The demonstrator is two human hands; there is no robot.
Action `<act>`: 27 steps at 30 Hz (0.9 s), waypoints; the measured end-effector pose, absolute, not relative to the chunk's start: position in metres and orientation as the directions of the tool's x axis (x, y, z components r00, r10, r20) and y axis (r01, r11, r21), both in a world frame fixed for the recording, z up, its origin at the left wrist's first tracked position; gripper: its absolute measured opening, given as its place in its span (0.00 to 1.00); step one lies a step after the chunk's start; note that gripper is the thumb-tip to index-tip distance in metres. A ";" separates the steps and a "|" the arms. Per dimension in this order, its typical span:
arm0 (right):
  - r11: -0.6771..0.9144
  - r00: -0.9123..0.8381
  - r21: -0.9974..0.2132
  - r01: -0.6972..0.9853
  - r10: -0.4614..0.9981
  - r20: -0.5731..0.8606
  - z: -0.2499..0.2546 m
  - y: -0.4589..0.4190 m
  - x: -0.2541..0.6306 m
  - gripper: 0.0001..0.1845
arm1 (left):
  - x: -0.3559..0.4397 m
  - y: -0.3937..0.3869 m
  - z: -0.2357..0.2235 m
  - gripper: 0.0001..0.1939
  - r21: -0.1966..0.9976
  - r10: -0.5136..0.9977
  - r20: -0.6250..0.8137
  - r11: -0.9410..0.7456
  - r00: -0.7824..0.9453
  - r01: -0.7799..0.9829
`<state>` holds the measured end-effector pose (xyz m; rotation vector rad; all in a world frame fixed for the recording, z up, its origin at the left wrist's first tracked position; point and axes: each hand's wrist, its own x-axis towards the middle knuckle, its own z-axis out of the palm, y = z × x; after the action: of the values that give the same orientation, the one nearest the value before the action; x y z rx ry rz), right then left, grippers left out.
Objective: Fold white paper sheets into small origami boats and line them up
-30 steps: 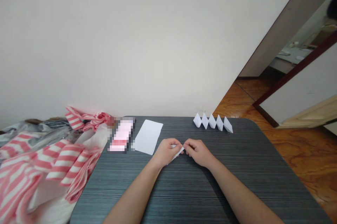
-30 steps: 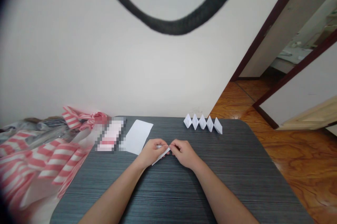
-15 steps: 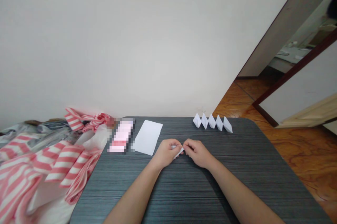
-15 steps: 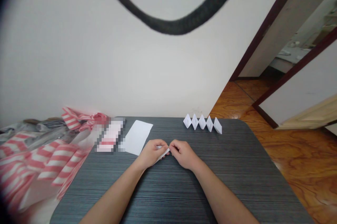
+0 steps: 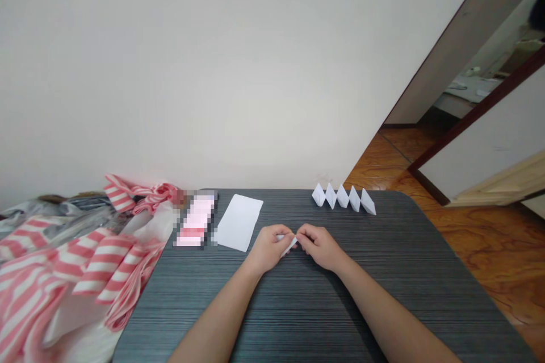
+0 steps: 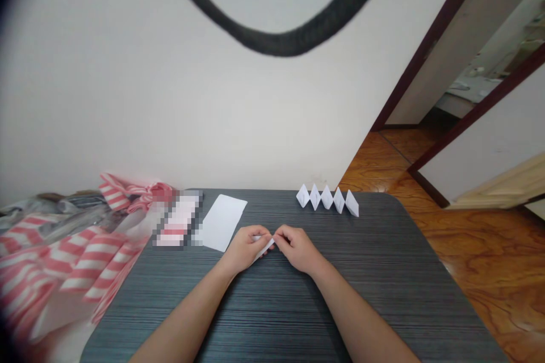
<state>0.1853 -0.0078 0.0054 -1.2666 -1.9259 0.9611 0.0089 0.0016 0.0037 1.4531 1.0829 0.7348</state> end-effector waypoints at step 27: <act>0.137 -0.313 -0.910 0.392 0.950 0.008 -0.002 -0.006 0.189 0.12 | 0.007 0.006 0.010 0.12 0.951 0.955 -0.001 -0.090 0.295 0.297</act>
<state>0.1892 -0.0060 -0.0017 -1.2910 -1.7953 1.1465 0.0073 0.0055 0.0101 1.5936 1.1769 0.8522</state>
